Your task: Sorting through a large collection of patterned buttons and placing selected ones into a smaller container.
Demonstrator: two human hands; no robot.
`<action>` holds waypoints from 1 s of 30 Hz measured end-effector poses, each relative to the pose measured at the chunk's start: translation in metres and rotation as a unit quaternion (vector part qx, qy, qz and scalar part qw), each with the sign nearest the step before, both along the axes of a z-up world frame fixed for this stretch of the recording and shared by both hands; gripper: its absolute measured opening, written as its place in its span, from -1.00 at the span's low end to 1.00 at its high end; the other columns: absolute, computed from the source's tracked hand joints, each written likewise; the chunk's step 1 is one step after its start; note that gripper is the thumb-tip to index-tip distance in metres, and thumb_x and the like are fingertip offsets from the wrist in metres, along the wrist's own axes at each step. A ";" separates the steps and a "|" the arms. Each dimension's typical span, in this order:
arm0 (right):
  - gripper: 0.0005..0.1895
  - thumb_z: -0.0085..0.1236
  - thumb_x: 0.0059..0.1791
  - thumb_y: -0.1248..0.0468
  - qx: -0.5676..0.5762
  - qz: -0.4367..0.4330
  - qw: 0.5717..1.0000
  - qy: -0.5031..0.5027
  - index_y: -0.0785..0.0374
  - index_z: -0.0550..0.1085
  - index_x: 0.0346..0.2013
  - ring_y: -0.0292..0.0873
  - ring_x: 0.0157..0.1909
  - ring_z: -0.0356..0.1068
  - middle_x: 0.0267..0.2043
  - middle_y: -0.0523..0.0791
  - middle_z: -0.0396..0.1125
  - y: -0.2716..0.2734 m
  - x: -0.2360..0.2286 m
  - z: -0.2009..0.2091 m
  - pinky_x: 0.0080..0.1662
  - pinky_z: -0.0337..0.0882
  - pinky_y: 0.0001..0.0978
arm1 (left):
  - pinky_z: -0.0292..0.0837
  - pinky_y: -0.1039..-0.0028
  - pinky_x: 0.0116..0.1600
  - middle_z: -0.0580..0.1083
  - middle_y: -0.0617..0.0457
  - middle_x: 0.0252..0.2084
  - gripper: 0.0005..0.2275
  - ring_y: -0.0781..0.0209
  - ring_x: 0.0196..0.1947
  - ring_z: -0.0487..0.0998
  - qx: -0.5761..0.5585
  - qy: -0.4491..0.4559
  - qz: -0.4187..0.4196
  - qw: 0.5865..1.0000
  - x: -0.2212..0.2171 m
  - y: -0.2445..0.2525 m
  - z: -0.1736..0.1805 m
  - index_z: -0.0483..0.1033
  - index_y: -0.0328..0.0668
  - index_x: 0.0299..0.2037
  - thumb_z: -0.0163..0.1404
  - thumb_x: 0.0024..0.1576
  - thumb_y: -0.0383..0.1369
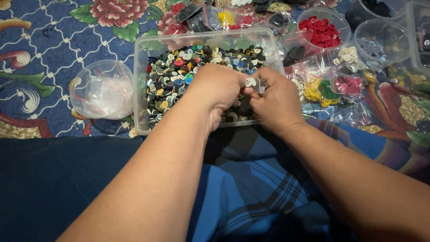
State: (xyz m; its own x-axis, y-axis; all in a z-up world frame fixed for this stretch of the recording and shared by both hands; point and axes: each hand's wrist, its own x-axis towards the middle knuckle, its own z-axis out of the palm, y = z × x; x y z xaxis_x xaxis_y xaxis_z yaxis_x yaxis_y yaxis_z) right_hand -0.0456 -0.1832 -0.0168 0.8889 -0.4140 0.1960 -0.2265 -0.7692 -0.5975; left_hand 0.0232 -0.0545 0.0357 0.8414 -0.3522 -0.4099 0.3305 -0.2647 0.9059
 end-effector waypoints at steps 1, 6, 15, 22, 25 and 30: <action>-0.83 0.34 -0.11 0.16 0.000 0.000 1.000 0.000 -0.03 0.59 -0.23 0.12 -0.10 0.51 -0.35 -0.07 0.48 -0.001 0.001 -0.001 -0.09 0.49 0.00 | 0.41 0.39 -0.38 0.51 -0.10 -0.47 -0.92 0.08 -0.46 0.52 0.000 0.000 0.000 1.000 0.001 -0.003 -0.003 0.63 -0.31 -0.51 0.13 -0.10 -0.44; -0.83 0.32 -0.11 0.20 -0.013 0.007 1.000 0.001 -0.02 0.58 -0.22 0.12 -0.12 0.51 -0.35 -0.07 0.46 -0.001 0.001 -0.002 -0.09 0.48 0.01 | 0.50 0.49 -0.37 0.59 -0.04 -0.50 -0.85 0.22 -0.51 0.59 0.055 -0.085 0.000 0.995 -0.005 0.006 0.018 0.66 -0.43 -0.48 0.02 -0.03 -0.49; -0.82 0.16 0.09 0.05 0.054 -0.009 0.998 -0.038 0.04 0.59 -0.25 0.16 -0.11 0.51 -0.35 0.00 0.49 0.000 -0.003 0.004 -0.10 0.48 0.03 | 0.58 0.09 0.02 0.65 0.10 -0.29 -0.79 -0.13 -0.04 0.64 0.299 -0.230 -0.008 0.926 0.012 0.048 0.002 0.74 0.21 -0.32 -0.02 0.01 -0.29; -0.75 0.24 0.00 0.13 0.116 -0.031 0.991 -0.064 -0.06 0.53 -0.02 0.08 -0.11 0.54 -0.32 -0.03 0.52 0.005 -0.005 0.016 -0.05 0.48 -0.10 | 0.52 0.07 0.07 0.62 0.03 -0.25 -0.78 -0.20 -0.01 0.60 0.376 -0.262 -0.010 0.889 0.037 0.078 -0.014 0.72 0.31 -0.21 0.06 -0.01 -0.26; -0.74 0.31 -0.04 0.14 0.126 -0.027 0.990 -0.056 -0.06 0.56 -0.05 -0.01 -0.21 0.57 -0.41 -0.08 0.52 0.005 -0.005 0.015 -0.11 0.50 -0.16 | 0.48 0.02 0.12 0.63 -0.08 -0.18 -0.80 -0.27 0.05 0.57 0.357 -0.264 -0.070 0.893 0.023 0.074 -0.001 0.72 0.20 -0.22 0.10 -0.03 -0.28; -0.75 0.33 -0.05 0.14 0.135 -0.018 0.989 -0.051 -0.01 0.57 -0.09 -0.16 -0.28 0.55 -0.44 -0.11 0.51 0.001 -0.002 0.008 -0.18 0.51 -0.27 | 0.38 0.03 0.14 0.62 -0.02 -0.17 -0.81 -0.22 0.04 0.57 0.414 -0.383 -0.127 0.816 0.035 0.044 -0.023 0.73 0.35 -0.18 0.02 0.11 -0.16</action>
State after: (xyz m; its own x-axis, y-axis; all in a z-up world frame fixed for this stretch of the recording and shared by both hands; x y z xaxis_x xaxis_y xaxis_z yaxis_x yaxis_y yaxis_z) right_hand -0.0474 -0.1826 -0.0088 0.8533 -0.4955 0.1623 -0.1788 -0.5705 -0.8016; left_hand 0.0582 -0.0104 0.0126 0.9054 -0.4242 0.0167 -0.4096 -0.8625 0.2973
